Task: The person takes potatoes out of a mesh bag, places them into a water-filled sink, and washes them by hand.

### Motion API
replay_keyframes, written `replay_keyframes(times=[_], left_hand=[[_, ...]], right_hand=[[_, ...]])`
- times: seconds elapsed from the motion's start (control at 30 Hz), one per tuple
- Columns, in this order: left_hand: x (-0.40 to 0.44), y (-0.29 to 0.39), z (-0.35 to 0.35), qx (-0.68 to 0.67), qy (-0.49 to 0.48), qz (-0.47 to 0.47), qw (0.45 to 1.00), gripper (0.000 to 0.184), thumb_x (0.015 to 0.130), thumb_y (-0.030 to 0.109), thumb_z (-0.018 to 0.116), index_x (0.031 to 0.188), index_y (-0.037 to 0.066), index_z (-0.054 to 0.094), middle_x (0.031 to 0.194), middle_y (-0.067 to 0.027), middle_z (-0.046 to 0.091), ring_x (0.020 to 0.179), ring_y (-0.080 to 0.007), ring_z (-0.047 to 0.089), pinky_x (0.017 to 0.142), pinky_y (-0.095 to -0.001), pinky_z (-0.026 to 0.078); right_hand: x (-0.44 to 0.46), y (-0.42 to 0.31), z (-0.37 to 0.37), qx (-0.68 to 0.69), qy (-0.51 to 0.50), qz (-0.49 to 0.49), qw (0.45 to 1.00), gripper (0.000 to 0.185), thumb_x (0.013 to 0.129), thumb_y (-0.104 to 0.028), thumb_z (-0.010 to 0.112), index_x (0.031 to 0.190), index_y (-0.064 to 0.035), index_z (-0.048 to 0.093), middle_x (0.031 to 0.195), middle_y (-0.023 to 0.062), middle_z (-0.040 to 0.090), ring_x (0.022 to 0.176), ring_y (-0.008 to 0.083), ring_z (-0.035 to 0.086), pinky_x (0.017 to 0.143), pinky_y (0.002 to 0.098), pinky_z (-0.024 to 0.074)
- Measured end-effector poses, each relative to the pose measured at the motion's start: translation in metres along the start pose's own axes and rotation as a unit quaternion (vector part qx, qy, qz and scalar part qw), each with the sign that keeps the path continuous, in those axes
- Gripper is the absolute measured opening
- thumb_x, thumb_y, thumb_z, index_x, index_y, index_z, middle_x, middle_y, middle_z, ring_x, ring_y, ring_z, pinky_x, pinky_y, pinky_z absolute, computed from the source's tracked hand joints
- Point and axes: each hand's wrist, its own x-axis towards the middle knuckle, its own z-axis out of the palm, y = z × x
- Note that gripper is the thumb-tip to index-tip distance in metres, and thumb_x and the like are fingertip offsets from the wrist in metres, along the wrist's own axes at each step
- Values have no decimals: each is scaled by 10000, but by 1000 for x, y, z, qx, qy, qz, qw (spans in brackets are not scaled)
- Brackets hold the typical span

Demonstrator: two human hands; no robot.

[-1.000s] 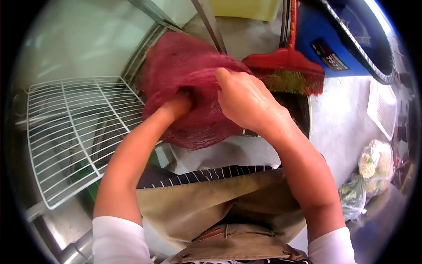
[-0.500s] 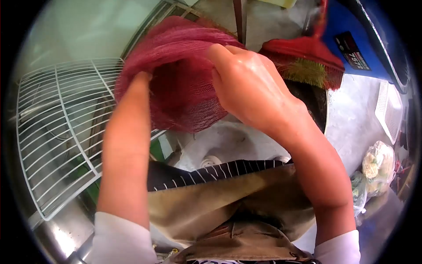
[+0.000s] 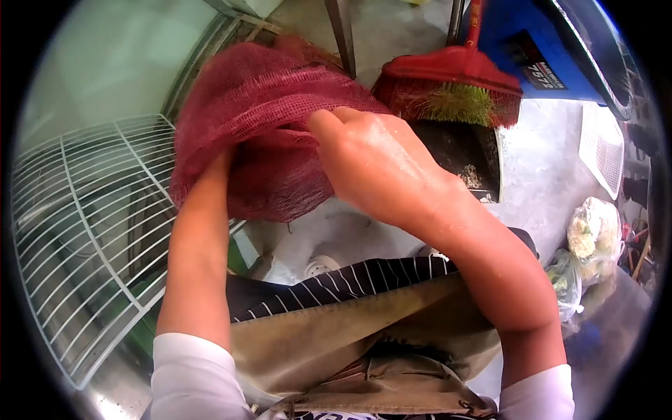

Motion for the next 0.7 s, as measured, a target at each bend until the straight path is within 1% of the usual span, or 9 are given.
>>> replay_keyframes(times=[0.13,0.27,0.37,0.5,0.7], left_hand=[[-8,-4,-15,-4,-4,7,1000,458,940,301,405,1309,30,441,1314,-193,476,1199,-343,473,955,-462,409],[-2,-5,-38,-32,17,24,999,460,941,303,404,1312,32,436,1316,-192,474,1199,-348,472,944,-475,417],[11,1,-46,-47,41,32,998,462,941,304,403,1314,34,432,1317,-191,472,1200,-352,471,936,-484,422],[28,4,-33,-47,56,28,997,464,942,306,403,1317,35,428,1318,-190,470,1200,-358,469,925,-496,430],[29,7,-24,-63,64,26,996,467,943,309,402,1322,38,420,1320,-188,467,1200,-366,466,908,-514,442]], right_hand=[[1,-4,-2,19,4,-4,1000,76,750,-35,561,783,-11,496,723,186,575,664,398,579,557,464,462],[-3,0,1,22,12,-8,1000,80,767,-49,565,793,-11,500,734,181,576,671,397,578,572,464,464],[-2,1,-4,9,-21,13,1000,84,782,-60,566,803,-11,501,734,179,572,691,396,575,596,459,468],[-2,8,-6,-3,-11,22,1000,97,788,-69,578,829,-12,512,753,168,571,723,388,572,621,443,474],[-10,19,-13,-19,-41,53,998,117,787,-84,595,828,-8,517,767,165,571,739,383,574,633,436,479]])
